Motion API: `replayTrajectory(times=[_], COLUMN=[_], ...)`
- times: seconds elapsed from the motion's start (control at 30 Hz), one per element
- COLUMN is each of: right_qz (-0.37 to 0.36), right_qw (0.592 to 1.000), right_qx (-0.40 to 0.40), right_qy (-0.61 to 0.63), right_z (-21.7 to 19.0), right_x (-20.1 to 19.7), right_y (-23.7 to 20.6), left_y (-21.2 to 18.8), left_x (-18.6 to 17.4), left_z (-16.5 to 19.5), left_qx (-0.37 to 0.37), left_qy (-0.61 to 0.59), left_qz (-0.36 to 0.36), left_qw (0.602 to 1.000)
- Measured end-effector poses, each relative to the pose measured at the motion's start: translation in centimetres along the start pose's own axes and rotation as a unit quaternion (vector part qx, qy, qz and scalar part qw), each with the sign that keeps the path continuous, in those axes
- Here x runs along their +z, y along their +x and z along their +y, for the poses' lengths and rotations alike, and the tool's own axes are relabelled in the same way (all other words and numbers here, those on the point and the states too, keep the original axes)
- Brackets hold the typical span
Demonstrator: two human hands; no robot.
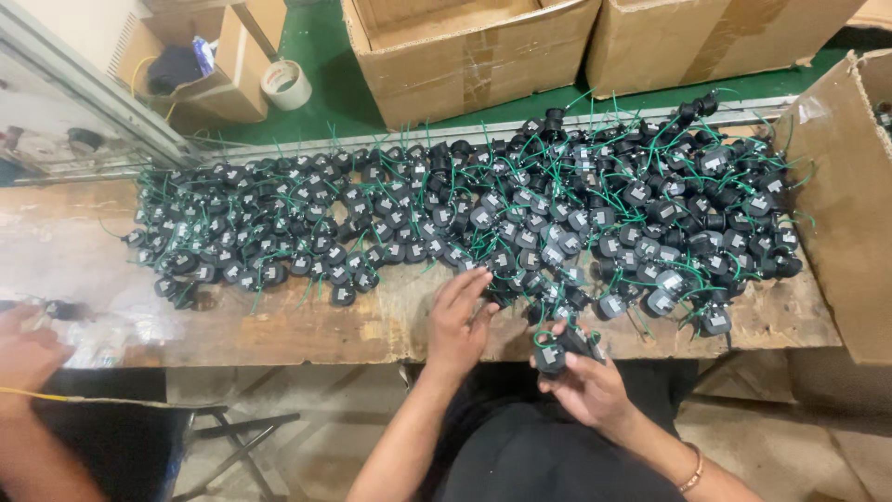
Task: The person sits at a workbench covered with black power plugs with green wires, picks up plugs one at a time, turns them in their hands, and places them back on the bench in a spread arrangement. A second person's arm occasionally works at the left side of the bench.
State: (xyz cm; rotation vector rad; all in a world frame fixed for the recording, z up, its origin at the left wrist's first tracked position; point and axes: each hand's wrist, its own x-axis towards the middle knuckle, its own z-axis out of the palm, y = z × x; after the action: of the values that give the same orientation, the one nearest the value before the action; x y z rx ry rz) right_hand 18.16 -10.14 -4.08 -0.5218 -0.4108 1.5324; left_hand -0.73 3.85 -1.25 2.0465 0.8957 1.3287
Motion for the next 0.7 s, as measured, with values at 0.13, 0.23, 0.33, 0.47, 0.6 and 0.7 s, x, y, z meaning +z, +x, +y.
replayTrajectory(times=[0.13, 0.23, 0.33, 0.47, 0.6, 0.7], right_qz=[-0.015, 0.003, 0.001, 0.033, 0.022, 0.034], right_qw=[0.999, 0.999, 0.999, 0.999, 0.999, 0.999], right_qx=[-0.003, -0.002, -0.027, -0.037, -0.024, -0.022], right_qy=[0.037, 0.039, 0.033, 0.013, -0.011, -0.028], right_z=[-0.7, -1.0, -1.0, -0.4, 0.8, 0.8], right_x=[-0.2, 0.1, 0.8, 1.6, 1.8, 1.6], right_y=[0.2, 0.1, 0.3, 0.9, 0.8, 0.6], left_y=[0.3, -0.6, -1.4, -3.0, -1.9, -0.7], left_x=[0.4, 0.3, 0.1, -0.8, -0.3, -0.4], left_z=[-1.3, -2.7, -3.1, 0.3, 4.2, 5.8], left_qx=[0.009, -0.084, -0.192, -0.224, -0.023, 0.037], left_qy=[0.048, -0.017, -0.178, -0.392, -0.3, -0.204], left_qz=[-0.002, 0.054, 0.128, 0.095, -0.031, -0.017], left_qw=[0.999, 0.995, 0.957, 0.887, 0.953, 0.978])
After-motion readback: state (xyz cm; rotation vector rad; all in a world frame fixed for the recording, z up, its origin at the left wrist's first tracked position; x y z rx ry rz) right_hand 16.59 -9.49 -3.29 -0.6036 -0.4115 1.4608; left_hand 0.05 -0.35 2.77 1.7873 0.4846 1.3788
